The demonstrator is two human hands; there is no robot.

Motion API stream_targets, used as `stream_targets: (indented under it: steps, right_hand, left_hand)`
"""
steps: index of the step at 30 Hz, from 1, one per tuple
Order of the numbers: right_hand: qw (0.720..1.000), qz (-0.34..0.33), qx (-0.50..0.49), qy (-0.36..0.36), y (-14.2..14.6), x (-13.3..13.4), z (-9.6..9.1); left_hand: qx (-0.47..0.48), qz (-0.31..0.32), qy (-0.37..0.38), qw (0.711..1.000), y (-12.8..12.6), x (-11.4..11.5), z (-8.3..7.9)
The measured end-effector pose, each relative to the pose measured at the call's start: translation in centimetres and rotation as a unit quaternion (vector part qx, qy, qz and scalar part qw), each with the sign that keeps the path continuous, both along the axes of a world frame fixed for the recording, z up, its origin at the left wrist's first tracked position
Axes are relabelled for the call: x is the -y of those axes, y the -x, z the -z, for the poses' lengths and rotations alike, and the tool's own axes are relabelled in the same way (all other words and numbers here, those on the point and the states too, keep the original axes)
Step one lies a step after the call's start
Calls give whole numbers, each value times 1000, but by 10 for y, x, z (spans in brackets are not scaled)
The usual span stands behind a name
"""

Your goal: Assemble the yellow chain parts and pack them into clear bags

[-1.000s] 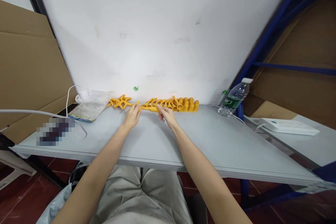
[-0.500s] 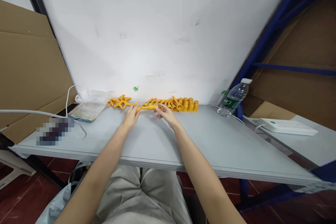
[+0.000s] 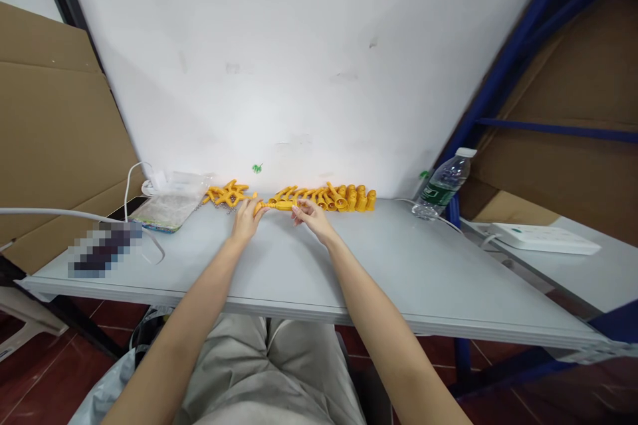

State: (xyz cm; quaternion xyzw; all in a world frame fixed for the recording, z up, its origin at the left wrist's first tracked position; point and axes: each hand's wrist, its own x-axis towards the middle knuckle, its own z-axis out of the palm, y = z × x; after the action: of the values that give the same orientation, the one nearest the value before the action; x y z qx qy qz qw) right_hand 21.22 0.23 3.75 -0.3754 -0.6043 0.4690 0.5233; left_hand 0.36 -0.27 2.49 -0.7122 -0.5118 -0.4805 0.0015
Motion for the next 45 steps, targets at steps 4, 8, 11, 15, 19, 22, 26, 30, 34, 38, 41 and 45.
stream_targets:
  steps: [4,8,11,15,19,22,26,30,34,38,41,45]
  right_hand:
    - [1000,7,-4,-3,1,2,-1]
    - [1000,12,-10,-12,2,4,-3]
    - [1000,11,-17,-12,4,6,-4]
    - [999,29,-29,2,8,6,-4]
    - [998,52,-37,21,11,5,-3]
    - [996,59,-50,40,13,7,-5]
    - [992,65,-73,74,16,9,-8]
    - [987,50,-108,109,18,11,-10]
    - [977,33,-152,146,21,13,-13]
    - [962,41,-191,193,23,14,-15]
    - [948,29,-212,234,23,15,-17]
    - [923,-16,-227,309,20,15,-20]
  left_hand:
    - [-1,4,-2,1000,0,0,0]
    - [4,16,-29,999,1,-3,3]
    - [10,29,-62,998,2,-6,6]
    - [15,35,-93,995,1,-8,9]
    - [9,26,-99,995,0,-7,10]
    - [5,20,-99,995,-1,-5,9]
    - [-1,10,-96,995,-2,-5,9]
    - [-2,17,-112,994,-3,-5,10]
    - [-5,15,-106,994,-2,-5,10]
    - [-12,14,-95,995,-1,-4,10]
    - [-14,19,-85,996,-2,-3,9]
    - [-12,30,-49,998,-7,0,9]
